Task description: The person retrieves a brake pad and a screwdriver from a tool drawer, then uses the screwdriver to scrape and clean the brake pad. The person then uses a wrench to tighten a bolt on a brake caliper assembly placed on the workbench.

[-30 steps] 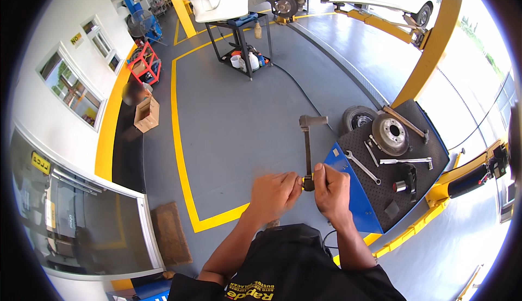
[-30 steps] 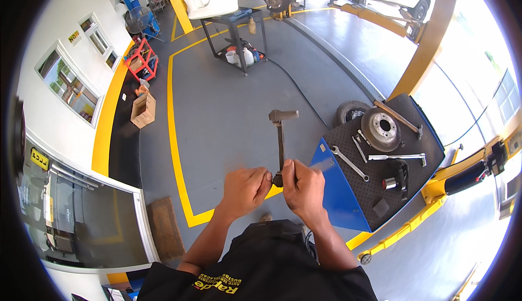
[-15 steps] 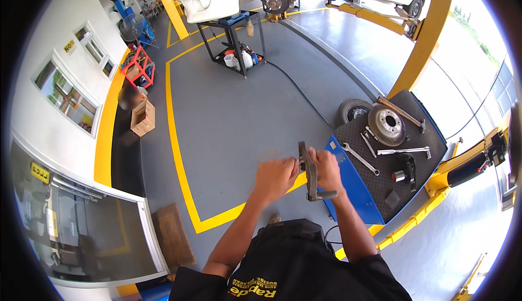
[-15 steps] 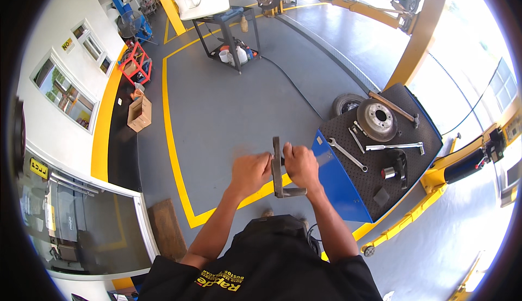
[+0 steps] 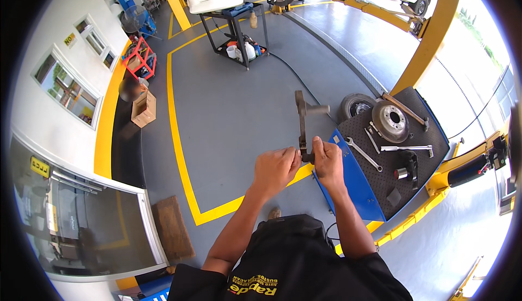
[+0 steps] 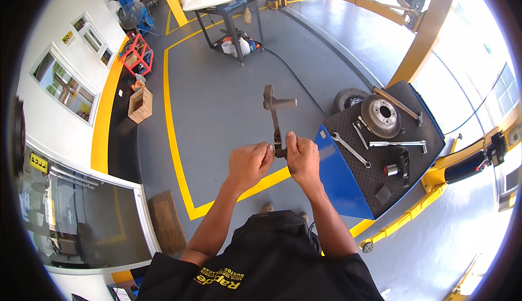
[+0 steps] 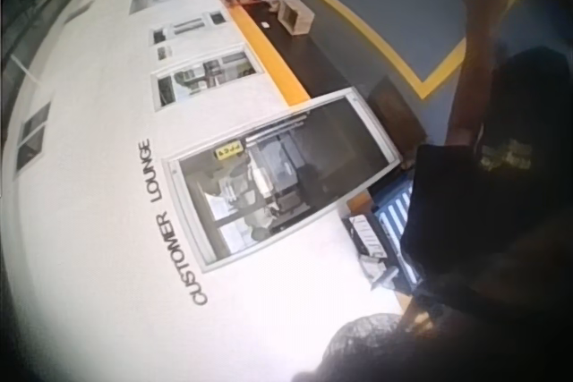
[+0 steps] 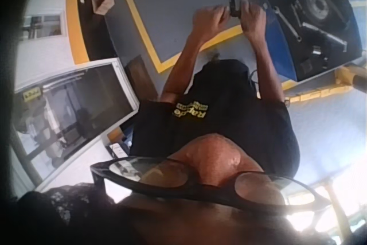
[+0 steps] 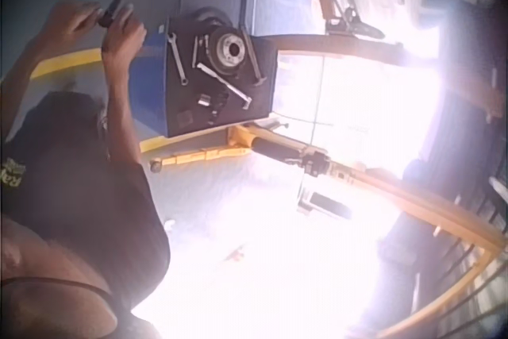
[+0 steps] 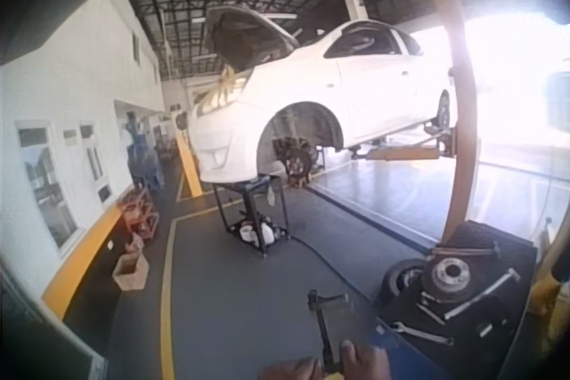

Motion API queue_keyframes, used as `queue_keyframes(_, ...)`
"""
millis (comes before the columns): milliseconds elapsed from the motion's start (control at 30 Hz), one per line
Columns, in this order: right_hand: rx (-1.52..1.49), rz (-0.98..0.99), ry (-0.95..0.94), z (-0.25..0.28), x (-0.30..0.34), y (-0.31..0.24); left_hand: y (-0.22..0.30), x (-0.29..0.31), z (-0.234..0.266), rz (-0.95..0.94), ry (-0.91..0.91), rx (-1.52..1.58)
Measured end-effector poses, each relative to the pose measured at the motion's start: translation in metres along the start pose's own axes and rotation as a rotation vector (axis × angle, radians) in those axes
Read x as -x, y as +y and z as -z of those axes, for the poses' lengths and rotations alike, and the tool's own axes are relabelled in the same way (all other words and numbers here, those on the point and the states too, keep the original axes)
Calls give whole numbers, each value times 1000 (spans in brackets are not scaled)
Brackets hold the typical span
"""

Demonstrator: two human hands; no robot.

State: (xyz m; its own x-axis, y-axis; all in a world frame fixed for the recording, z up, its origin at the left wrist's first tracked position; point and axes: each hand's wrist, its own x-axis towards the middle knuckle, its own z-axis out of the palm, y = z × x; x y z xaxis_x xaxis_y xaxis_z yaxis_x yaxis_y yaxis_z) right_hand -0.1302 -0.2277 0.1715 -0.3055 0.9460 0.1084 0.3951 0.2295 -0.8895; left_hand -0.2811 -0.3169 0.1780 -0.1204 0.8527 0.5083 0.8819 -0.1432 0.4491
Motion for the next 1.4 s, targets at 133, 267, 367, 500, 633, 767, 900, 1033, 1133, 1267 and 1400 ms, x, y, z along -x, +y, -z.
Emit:
queue_keyframes(133, 9, 164, 23, 19, 15, -38, 19, -4, 32, -34, 62, 4)
queue_keyframes(267, -53, 261, -17, 26, -11, -47, 25, -20, 47, -88, 96, -38)
queue_keyframes(367, -5, 137, -22, 12, -37, -24, -2, -34, 16, -53, 78, 2)
queue_keyframes(500, 161, 239, 201, -25, -25, 53, -15, -9, -19, -58, 20, -49)
queue_keyframes(633, 77, 33, -34, 12, 21, -9, 7, 20, 3, 35, -6, 30)
queue_keyframes(767, 57, 102, 19, 14, 1, -11, 9, -4, 12, -42, 41, -12)
queue_keyframes(900, 125, -13, 29, -5, -36, 24, -15, -11, -20, -31, -28, -45)
queue_keyframes(1033, 104, 2, -49, 6, 7, 5, -7, 13, -11, 38, -64, -21)
queue_keyframes(1133, 135, 18, -5, 8, 11, 0, 6, 7, 2, 33, 7, 39)
queue_keyframes(1267, 70, -51, 15, 0, -13, 15, -6, -1, -11, -25, 5, -1)
queue_keyframes(1400, 150, -50, -14, -7, -1, 24, -10, 12, -24, 4, -23, 13)
